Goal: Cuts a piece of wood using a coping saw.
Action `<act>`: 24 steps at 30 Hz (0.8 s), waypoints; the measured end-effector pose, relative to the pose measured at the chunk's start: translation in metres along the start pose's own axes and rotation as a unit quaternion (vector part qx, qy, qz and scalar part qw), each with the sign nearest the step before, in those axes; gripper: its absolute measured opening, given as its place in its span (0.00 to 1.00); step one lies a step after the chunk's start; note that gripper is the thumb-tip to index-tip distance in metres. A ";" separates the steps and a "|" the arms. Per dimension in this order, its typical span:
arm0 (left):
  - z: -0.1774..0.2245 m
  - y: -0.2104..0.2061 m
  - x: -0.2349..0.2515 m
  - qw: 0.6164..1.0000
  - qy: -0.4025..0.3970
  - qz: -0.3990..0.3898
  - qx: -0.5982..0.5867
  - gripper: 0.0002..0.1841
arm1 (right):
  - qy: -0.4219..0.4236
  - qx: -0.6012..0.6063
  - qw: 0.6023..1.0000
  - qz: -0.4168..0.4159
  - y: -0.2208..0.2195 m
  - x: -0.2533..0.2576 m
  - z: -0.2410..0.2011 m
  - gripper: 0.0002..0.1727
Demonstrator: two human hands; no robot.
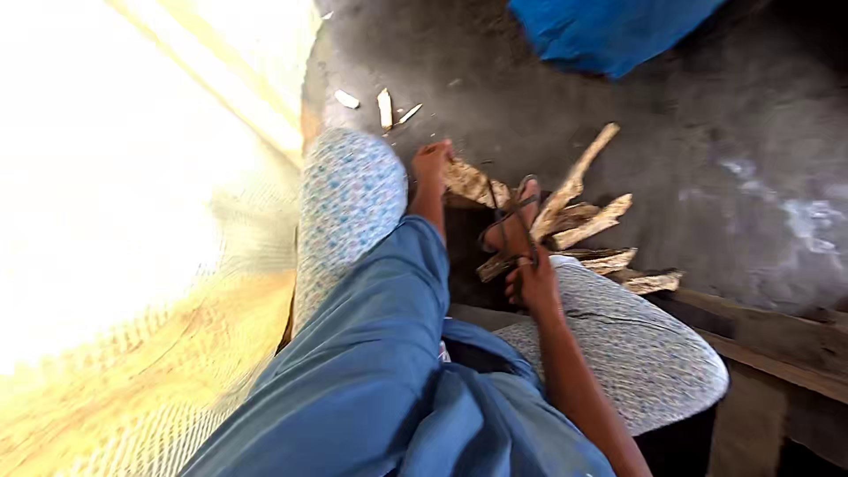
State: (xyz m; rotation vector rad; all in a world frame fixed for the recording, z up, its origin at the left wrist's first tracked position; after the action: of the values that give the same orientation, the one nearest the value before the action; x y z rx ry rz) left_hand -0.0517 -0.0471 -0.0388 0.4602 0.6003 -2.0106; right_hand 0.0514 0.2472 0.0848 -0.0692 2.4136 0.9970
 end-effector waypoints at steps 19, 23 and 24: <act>-0.015 0.024 0.004 0.989 0.086 0.099 0.072 0.08 | -0.015 -0.136 0.989 -0.054 -0.024 0.057 -0.035 0.23; -0.008 0.019 -0.001 0.989 0.075 0.102 0.082 0.06 | 0.015 -0.115 0.993 -0.034 -0.039 0.077 -0.033 0.20; -0.007 0.015 -0.003 0.991 0.064 0.090 0.077 0.05 | 0.008 -0.104 0.994 -0.038 -0.034 0.069 -0.028 0.21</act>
State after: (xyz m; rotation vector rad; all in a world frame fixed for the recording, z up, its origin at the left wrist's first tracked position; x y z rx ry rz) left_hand -0.0371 -0.0475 -0.0463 0.7148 0.4645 -1.8711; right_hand -0.0129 0.2143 0.0461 -0.2428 2.2956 1.2122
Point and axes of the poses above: each hand's wrist, its own x-axis towards the middle knuckle, its own y-axis out of the back of the hand, z = x × y, the point moved 8 cm from there along x, towards the middle knuckle, and after that the axes turned 12 degrees about z, right-handed, at the moved point
